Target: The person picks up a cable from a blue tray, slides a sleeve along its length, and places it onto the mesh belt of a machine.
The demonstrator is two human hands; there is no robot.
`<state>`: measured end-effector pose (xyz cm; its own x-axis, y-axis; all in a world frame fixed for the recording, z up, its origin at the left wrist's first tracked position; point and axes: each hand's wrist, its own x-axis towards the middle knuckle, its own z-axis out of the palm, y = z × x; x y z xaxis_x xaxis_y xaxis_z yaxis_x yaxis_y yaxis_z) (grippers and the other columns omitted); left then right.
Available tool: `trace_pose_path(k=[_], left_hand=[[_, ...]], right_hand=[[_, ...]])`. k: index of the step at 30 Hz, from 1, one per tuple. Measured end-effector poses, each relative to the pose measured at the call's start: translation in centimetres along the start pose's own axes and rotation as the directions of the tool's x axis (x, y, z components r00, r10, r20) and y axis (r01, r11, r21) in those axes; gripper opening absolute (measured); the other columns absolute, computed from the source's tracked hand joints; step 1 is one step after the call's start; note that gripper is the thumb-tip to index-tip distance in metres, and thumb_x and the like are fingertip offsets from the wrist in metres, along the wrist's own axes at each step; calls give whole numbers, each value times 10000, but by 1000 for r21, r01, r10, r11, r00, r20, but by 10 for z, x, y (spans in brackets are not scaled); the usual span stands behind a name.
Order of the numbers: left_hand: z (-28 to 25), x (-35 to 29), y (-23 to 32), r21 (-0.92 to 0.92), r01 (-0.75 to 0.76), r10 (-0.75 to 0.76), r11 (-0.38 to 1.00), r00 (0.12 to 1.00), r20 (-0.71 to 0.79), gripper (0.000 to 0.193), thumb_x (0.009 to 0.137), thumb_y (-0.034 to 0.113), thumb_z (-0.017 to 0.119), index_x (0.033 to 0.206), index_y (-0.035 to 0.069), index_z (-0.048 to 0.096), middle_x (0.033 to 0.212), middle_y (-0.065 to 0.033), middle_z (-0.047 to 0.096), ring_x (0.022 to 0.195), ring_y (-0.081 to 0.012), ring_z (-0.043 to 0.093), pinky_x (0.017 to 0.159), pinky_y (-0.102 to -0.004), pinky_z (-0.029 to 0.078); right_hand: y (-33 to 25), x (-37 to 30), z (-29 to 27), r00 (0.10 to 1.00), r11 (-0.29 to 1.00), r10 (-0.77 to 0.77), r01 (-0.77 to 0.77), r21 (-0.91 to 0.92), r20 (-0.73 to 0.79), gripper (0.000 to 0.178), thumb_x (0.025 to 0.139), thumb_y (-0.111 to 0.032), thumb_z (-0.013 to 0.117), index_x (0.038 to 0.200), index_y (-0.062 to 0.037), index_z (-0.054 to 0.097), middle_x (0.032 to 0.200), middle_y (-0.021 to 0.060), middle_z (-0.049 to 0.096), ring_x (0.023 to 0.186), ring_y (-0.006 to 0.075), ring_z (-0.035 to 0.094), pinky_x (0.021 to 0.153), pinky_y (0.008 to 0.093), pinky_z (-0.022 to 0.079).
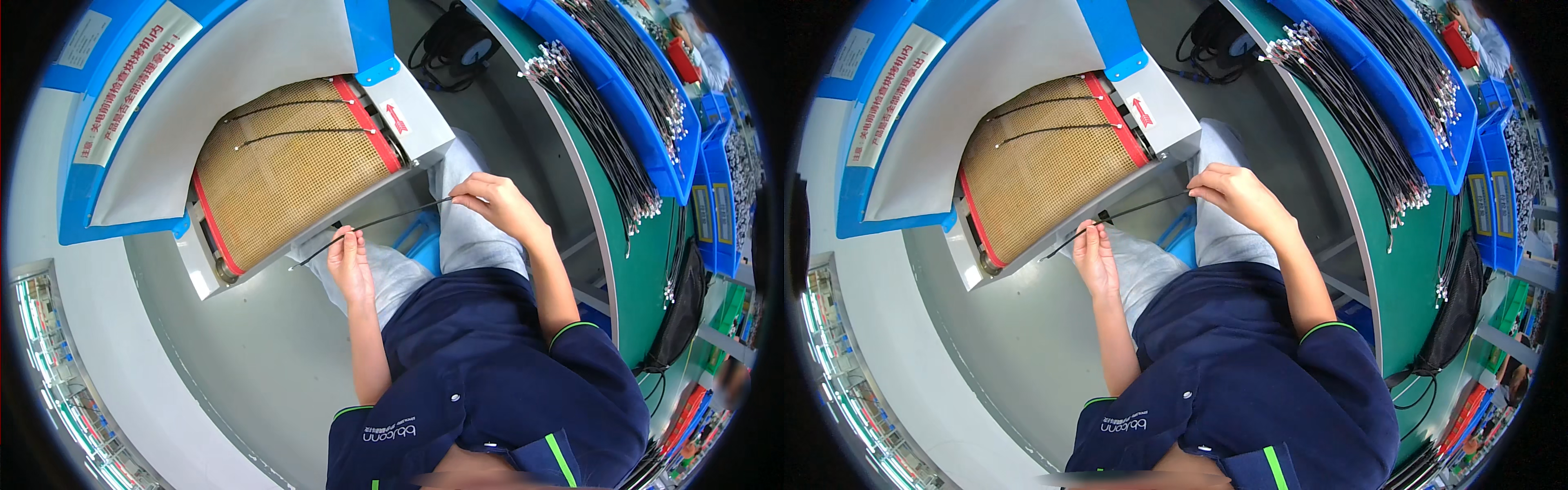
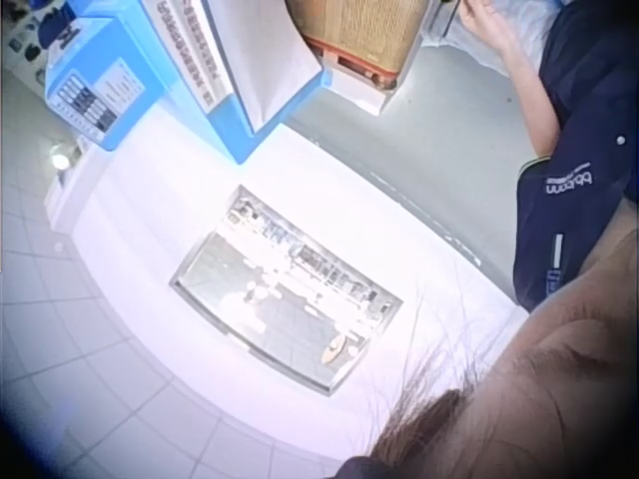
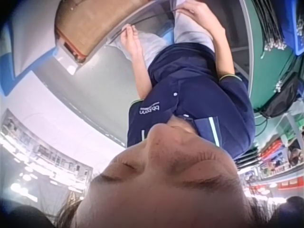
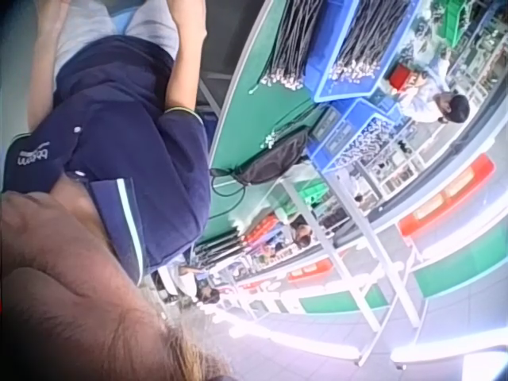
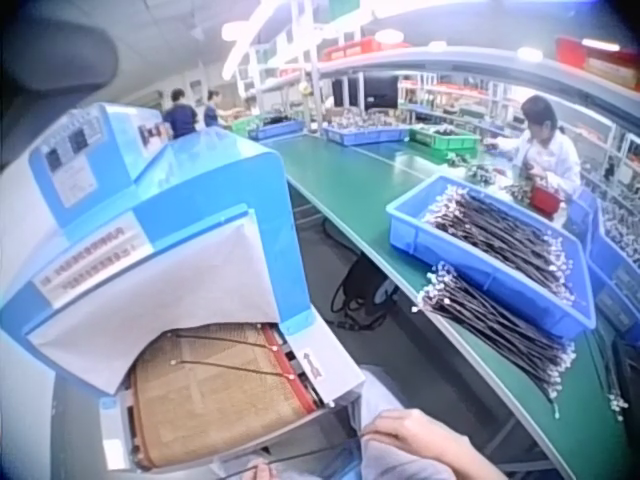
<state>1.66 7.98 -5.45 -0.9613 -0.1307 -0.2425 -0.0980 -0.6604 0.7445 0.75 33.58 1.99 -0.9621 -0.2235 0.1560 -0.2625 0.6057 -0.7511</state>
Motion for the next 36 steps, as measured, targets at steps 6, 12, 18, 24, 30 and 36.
trace_pose_path(k=[6,12,18,24,30,36], left_hand=[[-1,0,6,-4,4,-4,1000,1000,-27,119,860,37,601,971,-4,612,938,-40,608,824,-121,594,790,-229,497],[-4,1,9,-10,-32,32,999,999,-4,106,863,31,592,962,-2,613,951,-42,606,823,-116,591,790,-225,498],[-7,0,13,-2,-18,18,1000,1000,23,99,865,26,588,958,7,615,975,-45,604,835,-114,589,790,-225,497],[-8,-1,14,4,-11,11,1000,999,49,92,863,24,589,950,9,617,1011,-54,595,843,-115,591,791,-228,499],[-6,-1,14,11,-2,2,1000,1000,27,77,862,23,590,929,7,623,1013,-55,594,845,-117,591,787,-222,500],[-5,-2,16,23,-6,6,1000,1000,21,67,859,18,592,915,3,626,1006,-54,595,844,-117,590,787,-225,504]], right_hand=[[-8,2,-1,996,997,-57,60,53,-62,109,760,-14,657,868,-18,647,813,77,621,736,224,624,639,309,504],[-5,2,2,992,998,-46,51,41,-115,96,744,-13,673,838,-18,651,802,67,625,728,214,627,632,299,505],[-6,3,1,995,996,-16,24,84,-96,74,746,-22,678,815,-28,650,776,58,625,687,183,612,593,280,492],[-7,3,0,988,990,-103,112,80,-116,54,748,-28,685,781,-28,643,740,45,608,644,165,587,545,268,460],[-6,2,-1,991,993,-83,91,76,-103,55,745,-35,692,771,-31,643,724,39,605,637,160,582,538,267,454],[-4,1,-1,988,989,-91,104,103,-122,56,745,-39,694,769,-32,643,726,40,613,641,157,586,537,267,455]])
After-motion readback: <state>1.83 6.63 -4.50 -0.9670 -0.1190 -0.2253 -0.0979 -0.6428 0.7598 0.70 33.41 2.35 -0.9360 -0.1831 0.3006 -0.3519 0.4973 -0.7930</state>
